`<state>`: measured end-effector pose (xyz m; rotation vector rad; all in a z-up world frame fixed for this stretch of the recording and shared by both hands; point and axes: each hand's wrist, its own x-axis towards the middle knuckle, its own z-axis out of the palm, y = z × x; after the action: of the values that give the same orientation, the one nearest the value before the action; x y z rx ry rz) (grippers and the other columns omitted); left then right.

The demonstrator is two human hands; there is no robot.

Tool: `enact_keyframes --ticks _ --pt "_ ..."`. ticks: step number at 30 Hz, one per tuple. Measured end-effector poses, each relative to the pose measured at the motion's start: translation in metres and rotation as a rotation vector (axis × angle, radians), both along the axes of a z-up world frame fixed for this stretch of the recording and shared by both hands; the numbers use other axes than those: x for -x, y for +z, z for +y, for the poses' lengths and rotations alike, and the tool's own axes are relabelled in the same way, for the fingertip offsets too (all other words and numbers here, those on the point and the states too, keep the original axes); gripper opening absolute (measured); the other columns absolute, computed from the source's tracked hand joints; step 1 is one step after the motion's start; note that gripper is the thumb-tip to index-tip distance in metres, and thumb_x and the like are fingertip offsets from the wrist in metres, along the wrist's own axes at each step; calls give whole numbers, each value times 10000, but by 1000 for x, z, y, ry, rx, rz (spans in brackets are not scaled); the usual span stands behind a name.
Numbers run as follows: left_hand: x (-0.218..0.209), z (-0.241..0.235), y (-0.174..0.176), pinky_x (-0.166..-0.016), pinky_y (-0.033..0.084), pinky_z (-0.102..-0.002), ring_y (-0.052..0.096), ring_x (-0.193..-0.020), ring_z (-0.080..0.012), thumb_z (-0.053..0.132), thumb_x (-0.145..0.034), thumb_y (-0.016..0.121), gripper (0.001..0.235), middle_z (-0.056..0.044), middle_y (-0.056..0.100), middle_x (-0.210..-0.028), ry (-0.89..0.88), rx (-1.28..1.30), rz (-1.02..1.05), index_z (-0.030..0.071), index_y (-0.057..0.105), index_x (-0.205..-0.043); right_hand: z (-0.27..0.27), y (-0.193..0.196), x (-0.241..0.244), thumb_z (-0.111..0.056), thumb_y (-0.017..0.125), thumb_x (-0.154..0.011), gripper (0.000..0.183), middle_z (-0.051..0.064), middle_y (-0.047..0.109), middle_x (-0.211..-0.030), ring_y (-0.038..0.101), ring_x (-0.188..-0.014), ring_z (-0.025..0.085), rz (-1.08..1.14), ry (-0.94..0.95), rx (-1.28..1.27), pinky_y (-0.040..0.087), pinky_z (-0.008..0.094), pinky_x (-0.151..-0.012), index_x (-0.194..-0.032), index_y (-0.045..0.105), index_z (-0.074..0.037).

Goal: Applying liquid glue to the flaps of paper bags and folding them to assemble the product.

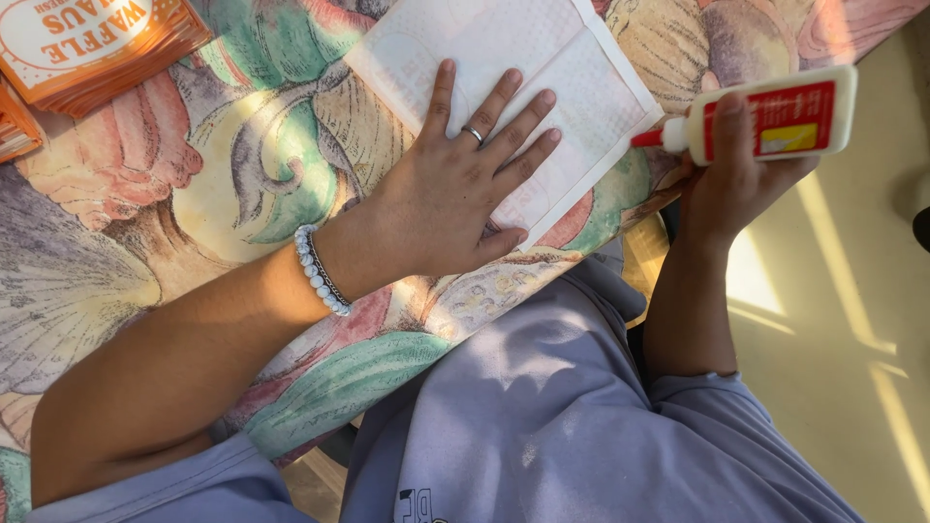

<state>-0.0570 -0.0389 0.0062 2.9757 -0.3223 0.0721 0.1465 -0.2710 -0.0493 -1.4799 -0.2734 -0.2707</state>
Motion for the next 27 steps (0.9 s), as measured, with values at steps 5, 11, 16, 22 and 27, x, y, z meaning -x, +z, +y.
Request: enact_keyframes --ticks 5,11,16,22,27 --pt "1 0 2 -1192 49 -777 58 -1588 -416 686 -974 345 891 -150 122 -1742 -1 -8 12 137 274 -1672 21 28 4 -223 939 -748 634 156 684 -958 770 -701 251 243 -181 -50 704 385 -523 -1143 476 -41" --pt "2 0 1 -1191 42 -778 79 -1589 -420 685 -971 363 895 -156 137 -1740 1 7 0 130 287 -1669 23 33 -5 -198 935 -781 576 151 671 -960 758 -736 243 212 -142 -32 716 388 -572 -1106 489 -32" --pt "1 1 2 -1192 56 -778 67 -1587 -415 689 -973 359 900 -157 128 -1738 -8 -5 -8 123 284 -1668 19 35 -8 -200 921 -853 532 128 671 -1005 784 -833 245 189 -52 17 747 389 -698 -1116 477 -68" --pt "1 2 -1 -1185 39 -780 99 -1585 -417 704 -957 382 907 -156 154 -1735 3 4 -13 131 305 -1656 20 60 -19 -237 767 -913 245 97 710 -856 803 -636 294 267 25 79 387 285 -311 -1081 748 -59" --pt "-4 9 -2 -1267 49 -569 201 -1562 -391 566 -1025 453 770 -239 298 -1670 -124 152 -61 40 409 -1587 -12 35 -78 -133 871 -1084 254 12 693 -828 693 -710 94 -14 110 442 635 253 -643 -943 660 -116"
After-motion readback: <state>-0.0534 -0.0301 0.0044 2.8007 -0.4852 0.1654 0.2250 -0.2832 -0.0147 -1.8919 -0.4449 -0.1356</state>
